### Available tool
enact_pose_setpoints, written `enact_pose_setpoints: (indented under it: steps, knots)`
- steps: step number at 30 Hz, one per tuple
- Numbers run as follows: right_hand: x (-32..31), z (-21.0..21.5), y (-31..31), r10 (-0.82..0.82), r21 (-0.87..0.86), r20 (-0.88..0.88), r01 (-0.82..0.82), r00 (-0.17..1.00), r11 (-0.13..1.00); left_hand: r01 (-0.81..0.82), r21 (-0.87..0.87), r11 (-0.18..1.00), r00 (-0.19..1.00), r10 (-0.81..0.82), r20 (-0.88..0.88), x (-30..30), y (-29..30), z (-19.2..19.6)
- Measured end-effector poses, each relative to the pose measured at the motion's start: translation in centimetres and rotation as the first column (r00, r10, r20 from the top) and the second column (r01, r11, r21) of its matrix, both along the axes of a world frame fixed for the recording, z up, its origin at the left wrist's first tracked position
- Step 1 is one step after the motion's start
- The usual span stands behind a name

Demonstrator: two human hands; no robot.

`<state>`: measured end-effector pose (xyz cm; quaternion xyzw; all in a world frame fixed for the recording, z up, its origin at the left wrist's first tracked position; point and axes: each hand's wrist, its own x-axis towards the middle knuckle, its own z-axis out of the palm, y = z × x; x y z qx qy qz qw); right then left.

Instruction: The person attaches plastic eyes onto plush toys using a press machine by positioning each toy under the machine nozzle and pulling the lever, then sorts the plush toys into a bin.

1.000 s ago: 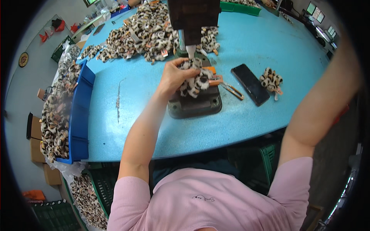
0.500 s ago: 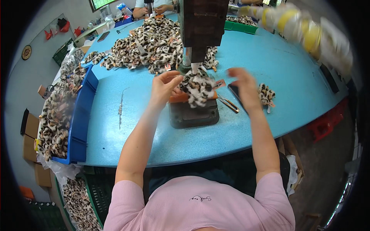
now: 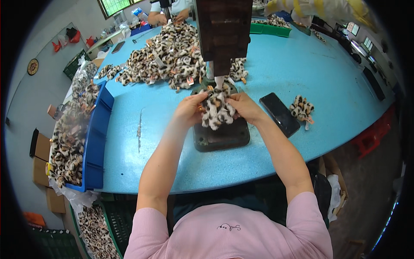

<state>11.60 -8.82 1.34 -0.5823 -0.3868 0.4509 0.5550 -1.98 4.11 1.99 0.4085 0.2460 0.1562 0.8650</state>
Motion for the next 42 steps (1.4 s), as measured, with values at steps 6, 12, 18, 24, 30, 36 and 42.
enact_pose_setpoints:
  steps: [6, 12, 18, 24, 30, 36, 42]
  knots:
    - [-3.0, 4.9, -4.6, 0.131, 0.294, 0.161, -0.174, 0.978, 0.940, 0.176, 0.139, 0.975, 0.874, -0.220, 0.434, -2.6, -1.2, 1.5]
    - [-2.1, 1.4, -3.2, 0.024, 0.125, -0.517, 0.047, 0.856, 0.991, 0.058, 0.312, 0.948, 0.988, -0.100, 0.119, -3.4, -3.5, 1.6]
    - [-2.8, 0.6, -3.6, 0.240, 0.255, -0.559, -0.110, 0.794, 0.961, 0.102, 0.551, 0.828, 0.991, -0.134, 0.018, -3.8, -3.8, 1.2]
    - [-1.8, -0.1, -4.0, 0.324, 0.248, -0.490, -0.227, 0.809, 0.942, 0.097, 0.541, 0.835, 0.990, -0.139, 0.036, -3.5, -4.1, 1.1]
    - [-0.3, 1.1, -3.2, 0.205, 0.319, -0.142, -0.151, 0.968, 0.936, 0.189, 0.223, 0.956, 0.896, -0.261, 0.360, -2.8, -3.7, 0.4]
    - [0.0, 1.0, 0.2, -0.307, 0.348, 0.218, 0.220, 0.926, 0.911, 0.118, 0.083, 0.990, 0.925, -0.140, 0.353, -0.8, -1.2, -0.4]
    - [0.4, 0.9, 1.5, -0.232, 0.253, 0.094, 0.202, 0.968, 0.946, 0.064, 0.210, 0.976, 0.968, -0.112, 0.224, 0.3, 0.1, -0.9]
